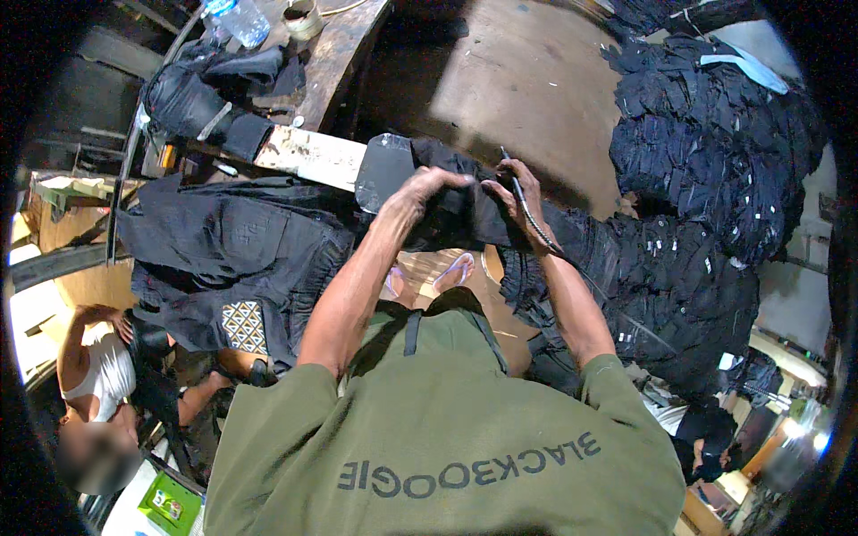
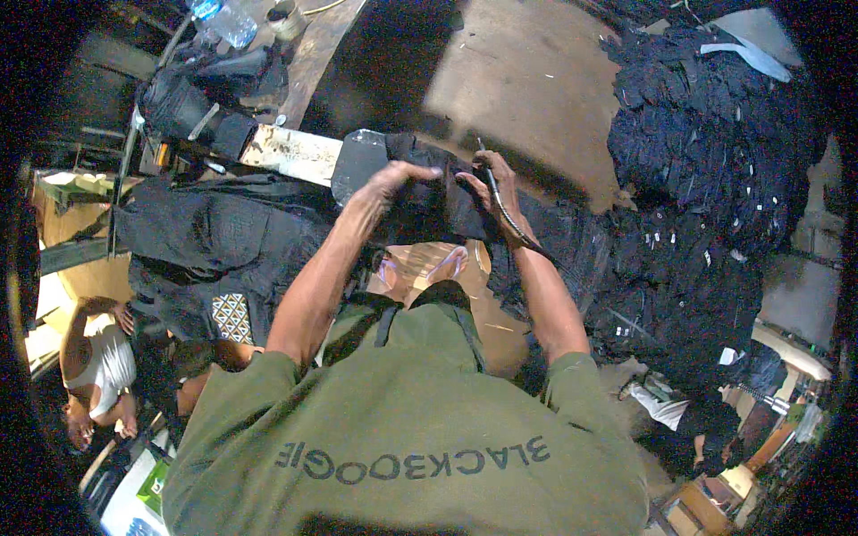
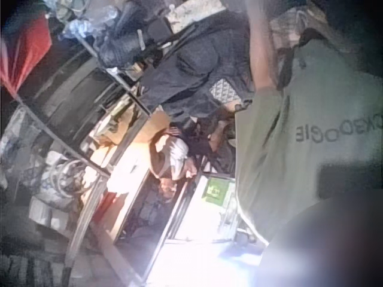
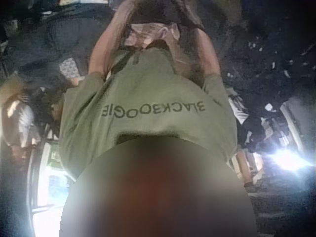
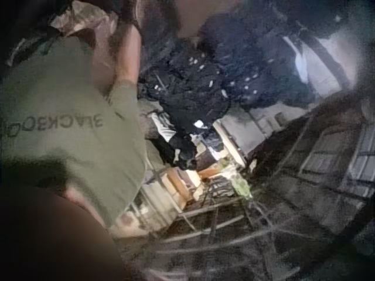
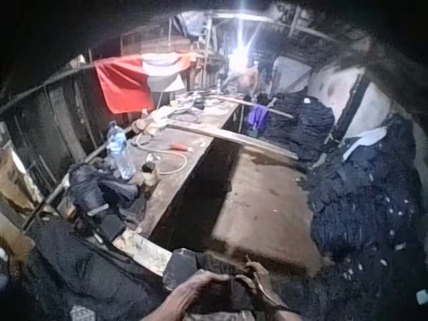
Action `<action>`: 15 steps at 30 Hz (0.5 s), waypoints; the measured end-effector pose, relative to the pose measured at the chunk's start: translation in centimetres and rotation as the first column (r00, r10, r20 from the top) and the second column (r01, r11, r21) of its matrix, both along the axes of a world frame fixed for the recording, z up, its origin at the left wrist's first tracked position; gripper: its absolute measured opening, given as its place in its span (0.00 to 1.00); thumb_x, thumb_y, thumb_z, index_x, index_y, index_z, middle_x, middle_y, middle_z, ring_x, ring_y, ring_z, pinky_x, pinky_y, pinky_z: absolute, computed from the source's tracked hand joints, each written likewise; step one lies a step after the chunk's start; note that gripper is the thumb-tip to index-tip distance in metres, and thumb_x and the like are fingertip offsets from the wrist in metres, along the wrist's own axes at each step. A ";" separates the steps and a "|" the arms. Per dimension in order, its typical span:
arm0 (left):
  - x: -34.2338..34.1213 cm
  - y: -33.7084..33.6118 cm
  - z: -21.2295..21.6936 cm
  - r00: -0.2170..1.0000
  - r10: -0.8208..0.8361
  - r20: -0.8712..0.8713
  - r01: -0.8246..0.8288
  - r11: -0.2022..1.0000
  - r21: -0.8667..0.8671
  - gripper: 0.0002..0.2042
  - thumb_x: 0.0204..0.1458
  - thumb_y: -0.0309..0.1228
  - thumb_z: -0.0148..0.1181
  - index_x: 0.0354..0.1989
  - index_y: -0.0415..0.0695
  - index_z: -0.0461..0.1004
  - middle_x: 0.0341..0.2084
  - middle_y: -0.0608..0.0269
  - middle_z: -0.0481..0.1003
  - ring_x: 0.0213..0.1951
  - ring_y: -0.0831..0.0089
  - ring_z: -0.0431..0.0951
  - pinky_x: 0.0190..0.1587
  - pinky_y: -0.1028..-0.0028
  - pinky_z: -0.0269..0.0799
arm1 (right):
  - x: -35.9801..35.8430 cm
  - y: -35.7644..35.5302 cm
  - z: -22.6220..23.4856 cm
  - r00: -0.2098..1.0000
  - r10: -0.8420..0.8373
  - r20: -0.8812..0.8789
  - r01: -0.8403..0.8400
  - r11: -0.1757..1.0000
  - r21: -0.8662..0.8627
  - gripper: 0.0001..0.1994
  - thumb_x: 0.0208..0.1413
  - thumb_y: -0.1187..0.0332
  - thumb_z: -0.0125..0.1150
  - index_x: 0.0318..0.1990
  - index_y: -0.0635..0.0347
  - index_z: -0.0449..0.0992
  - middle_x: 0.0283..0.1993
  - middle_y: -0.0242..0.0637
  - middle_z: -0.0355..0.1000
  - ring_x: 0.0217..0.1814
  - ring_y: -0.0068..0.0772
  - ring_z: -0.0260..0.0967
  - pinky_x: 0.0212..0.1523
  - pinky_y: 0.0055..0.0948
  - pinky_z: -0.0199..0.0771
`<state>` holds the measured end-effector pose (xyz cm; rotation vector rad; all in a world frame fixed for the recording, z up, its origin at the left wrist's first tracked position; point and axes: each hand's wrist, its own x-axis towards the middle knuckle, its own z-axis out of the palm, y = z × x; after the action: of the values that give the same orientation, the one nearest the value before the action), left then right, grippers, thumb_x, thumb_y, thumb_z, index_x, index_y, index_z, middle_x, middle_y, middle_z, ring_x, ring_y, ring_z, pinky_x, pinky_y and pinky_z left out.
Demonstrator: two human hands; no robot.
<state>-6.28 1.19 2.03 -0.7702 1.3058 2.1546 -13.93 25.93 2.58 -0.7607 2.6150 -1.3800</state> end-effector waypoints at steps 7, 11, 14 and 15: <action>2.0 -4.6 2.3 0.953 -0.292 -0.078 0.168 0.729 -0.664 0.47 0.38 0.33 0.81 0.68 0.30 0.64 0.58 0.37 0.77 0.61 0.41 0.77 0.64 0.54 0.72 | -0.1 -1.2 -0.5 0.999 0.043 0.012 -0.044 0.998 0.056 0.23 0.53 0.62 0.82 0.51 0.61 0.78 0.45 0.45 0.80 0.47 0.41 0.79 0.52 0.37 0.78; 3.6 -0.7 5.3 0.966 -0.194 -0.173 -0.175 0.009 -0.985 0.50 0.39 0.25 0.74 0.77 0.45 0.57 0.71 0.39 0.66 0.69 0.43 0.68 0.70 0.47 0.61 | -0.2 -1.1 -0.6 0.994 0.037 -0.103 -0.041 0.999 -0.035 0.19 0.60 0.60 0.78 0.52 0.61 0.81 0.43 0.35 0.82 0.46 0.27 0.78 0.51 0.29 0.78; 4.3 4.4 5.4 0.884 -0.290 -0.366 -0.405 -0.085 -0.910 0.47 0.46 0.37 0.77 0.78 0.53 0.60 0.82 0.47 0.47 0.81 0.44 0.49 0.78 0.37 0.43 | 0.5 2.2 0.9 0.946 -0.130 0.298 0.176 0.976 -0.131 0.13 0.69 0.63 0.69 0.52 0.63 0.83 0.42 0.34 0.83 0.45 0.23 0.77 0.51 0.26 0.77; 3.6 6.0 4.7 0.853 -0.363 -0.376 -0.412 -0.024 -0.911 0.45 0.47 0.45 0.77 0.76 0.52 0.63 0.82 0.47 0.47 0.81 0.44 0.47 0.78 0.35 0.40 | 0.8 3.5 1.4 0.930 -0.080 0.358 0.169 0.959 -0.226 0.13 0.72 0.64 0.65 0.52 0.64 0.84 0.41 0.34 0.84 0.44 0.21 0.77 0.51 0.25 0.77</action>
<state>-2.63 7.22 6.77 -0.5599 3.3553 0.8866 -13.11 29.44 3.99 -0.3313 2.2743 -1.7277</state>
